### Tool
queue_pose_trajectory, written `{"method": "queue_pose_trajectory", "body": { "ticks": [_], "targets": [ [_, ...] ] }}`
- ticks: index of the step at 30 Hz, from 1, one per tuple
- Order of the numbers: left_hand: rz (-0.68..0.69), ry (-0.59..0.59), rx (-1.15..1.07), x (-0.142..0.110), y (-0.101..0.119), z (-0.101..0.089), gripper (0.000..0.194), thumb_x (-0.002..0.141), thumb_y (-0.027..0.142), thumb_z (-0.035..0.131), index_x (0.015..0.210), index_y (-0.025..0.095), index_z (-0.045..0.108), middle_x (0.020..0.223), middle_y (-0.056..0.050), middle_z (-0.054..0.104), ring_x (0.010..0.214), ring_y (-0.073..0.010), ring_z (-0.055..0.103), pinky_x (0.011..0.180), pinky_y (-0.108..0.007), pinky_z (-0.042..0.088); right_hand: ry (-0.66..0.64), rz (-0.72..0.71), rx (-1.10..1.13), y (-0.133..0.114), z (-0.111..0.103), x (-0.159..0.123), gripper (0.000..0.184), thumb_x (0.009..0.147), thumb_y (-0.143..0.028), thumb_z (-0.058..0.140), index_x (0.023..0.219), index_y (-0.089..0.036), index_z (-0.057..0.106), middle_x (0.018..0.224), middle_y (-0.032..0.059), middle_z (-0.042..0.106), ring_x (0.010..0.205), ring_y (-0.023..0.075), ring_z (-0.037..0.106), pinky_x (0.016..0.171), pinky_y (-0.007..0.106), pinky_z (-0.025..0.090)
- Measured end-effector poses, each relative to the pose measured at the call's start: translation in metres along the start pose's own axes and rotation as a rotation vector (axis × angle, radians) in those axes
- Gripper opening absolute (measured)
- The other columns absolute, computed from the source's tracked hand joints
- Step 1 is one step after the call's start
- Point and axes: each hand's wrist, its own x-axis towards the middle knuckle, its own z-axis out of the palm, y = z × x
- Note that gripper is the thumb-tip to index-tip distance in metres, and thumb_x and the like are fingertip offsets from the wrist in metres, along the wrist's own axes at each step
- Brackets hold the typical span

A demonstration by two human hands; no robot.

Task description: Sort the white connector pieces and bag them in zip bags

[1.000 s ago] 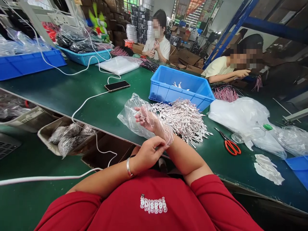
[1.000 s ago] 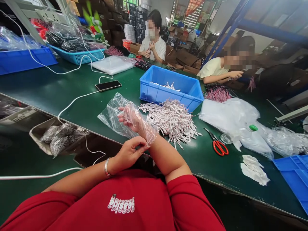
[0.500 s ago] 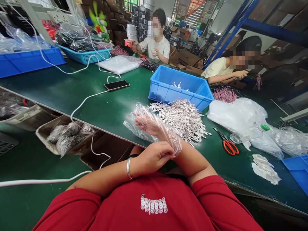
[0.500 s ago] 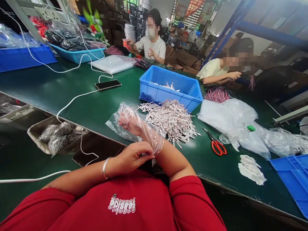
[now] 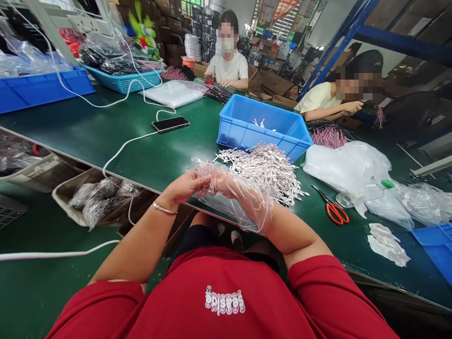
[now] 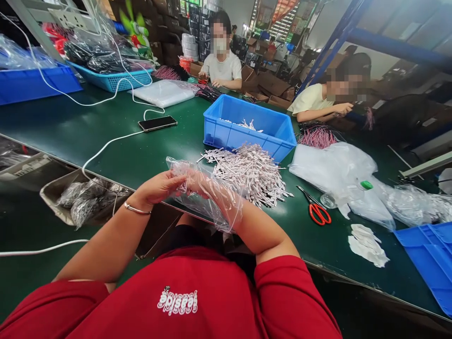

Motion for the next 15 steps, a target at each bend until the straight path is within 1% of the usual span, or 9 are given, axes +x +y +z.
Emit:
{"method": "queue_pose_trajectory", "body": {
  "ticks": [2,4,6,8,9,11,12,13,15],
  "targets": [
    [-0.026,0.099,-0.134,0.003,-0.004,0.013,0.051,0.069,0.049,0.071,0.104,0.013,0.064,0.067,-0.003,0.062,0.051,-0.0121,0.052,0.044,-0.023,0.036,-0.025,0.004,0.042,0.003,-0.001,0.003,0.025,0.068,-0.009,0.053,0.090,-0.012,0.065,0.060,-0.0019,0.062,0.055,0.0098,0.055,0.047,0.016,0.037],
    [-0.048,0.176,-0.193,0.005,-0.005,0.024,0.059,0.064,0.048,0.074,0.110,0.012,0.062,0.065,-0.002,0.062,0.046,-0.0124,0.052,0.039,-0.023,0.033,-0.030,0.022,0.120,0.006,-0.001,0.002,0.027,0.068,-0.008,0.053,0.092,-0.011,0.065,0.058,-0.0016,0.062,0.050,0.0086,0.053,0.043,0.015,0.033],
    [-0.043,0.247,-0.201,0.008,-0.007,0.029,0.060,0.061,0.049,0.076,0.107,0.011,0.064,0.061,-0.001,0.061,0.044,-0.0123,0.051,0.037,-0.022,0.031,-0.032,0.056,0.239,0.006,0.000,-0.001,0.027,0.070,-0.006,0.052,0.094,-0.009,0.064,0.061,0.0007,0.065,0.050,0.0086,0.056,0.041,0.014,0.031],
    [-0.024,0.298,-0.181,0.010,-0.007,0.029,0.058,0.058,0.049,0.078,0.100,0.011,0.067,0.064,-0.002,0.063,0.050,-0.0130,0.054,0.041,-0.023,0.037,-0.048,0.086,0.384,0.004,0.003,-0.007,0.027,0.074,-0.005,0.051,0.098,-0.010,0.062,0.071,0.0040,0.069,0.057,0.0088,0.062,0.044,0.013,0.037],
    [-0.021,0.315,-0.168,0.011,-0.007,0.026,0.056,0.057,0.049,0.079,0.097,0.012,0.068,0.068,-0.003,0.065,0.056,-0.0139,0.057,0.046,-0.024,0.042,-0.060,0.095,0.451,0.003,0.005,-0.011,0.026,0.076,-0.006,0.050,0.099,-0.010,0.061,0.078,0.0058,0.070,0.062,0.0089,0.064,0.049,0.013,0.042],
    [-0.026,0.358,-0.155,0.014,-0.005,0.016,0.053,0.056,0.050,0.080,0.092,0.012,0.068,0.078,-0.005,0.068,0.068,-0.0166,0.061,0.059,-0.028,0.049,-0.087,0.095,0.557,0.001,0.009,-0.020,0.023,0.082,-0.009,0.048,0.102,-0.012,0.060,0.098,0.0098,0.071,0.077,0.0098,0.068,0.067,0.017,0.052],
    [-0.033,0.386,-0.144,0.015,-0.003,0.010,0.051,0.056,0.050,0.080,0.088,0.012,0.068,0.079,-0.006,0.068,0.071,-0.0174,0.061,0.063,-0.029,0.049,-0.099,0.092,0.609,0.000,0.010,-0.025,0.022,0.085,-0.012,0.047,0.103,-0.012,0.059,0.108,0.0121,0.069,0.087,0.0110,0.068,0.077,0.020,0.053],
    [-0.047,0.407,-0.121,0.017,0.000,0.002,0.048,0.056,0.051,0.079,0.083,0.012,0.067,0.077,-0.006,0.067,0.070,-0.0174,0.061,0.064,-0.030,0.049,-0.107,0.091,0.654,0.000,0.012,-0.030,0.020,0.088,-0.015,0.046,0.104,-0.012,0.058,0.117,0.0143,0.065,0.096,0.0124,0.067,0.086,0.023,0.052],
    [-0.080,0.387,-0.037,0.022,0.009,-0.013,0.043,0.057,0.049,0.079,0.075,0.013,0.065,0.070,-0.004,0.063,0.064,-0.0154,0.057,0.061,-0.030,0.047,-0.099,0.095,0.748,0.002,0.015,-0.038,0.022,0.091,-0.020,0.044,0.108,-0.012,0.056,0.131,0.0178,0.056,0.109,0.0149,0.063,0.098,0.028,0.048]
  ]
}}
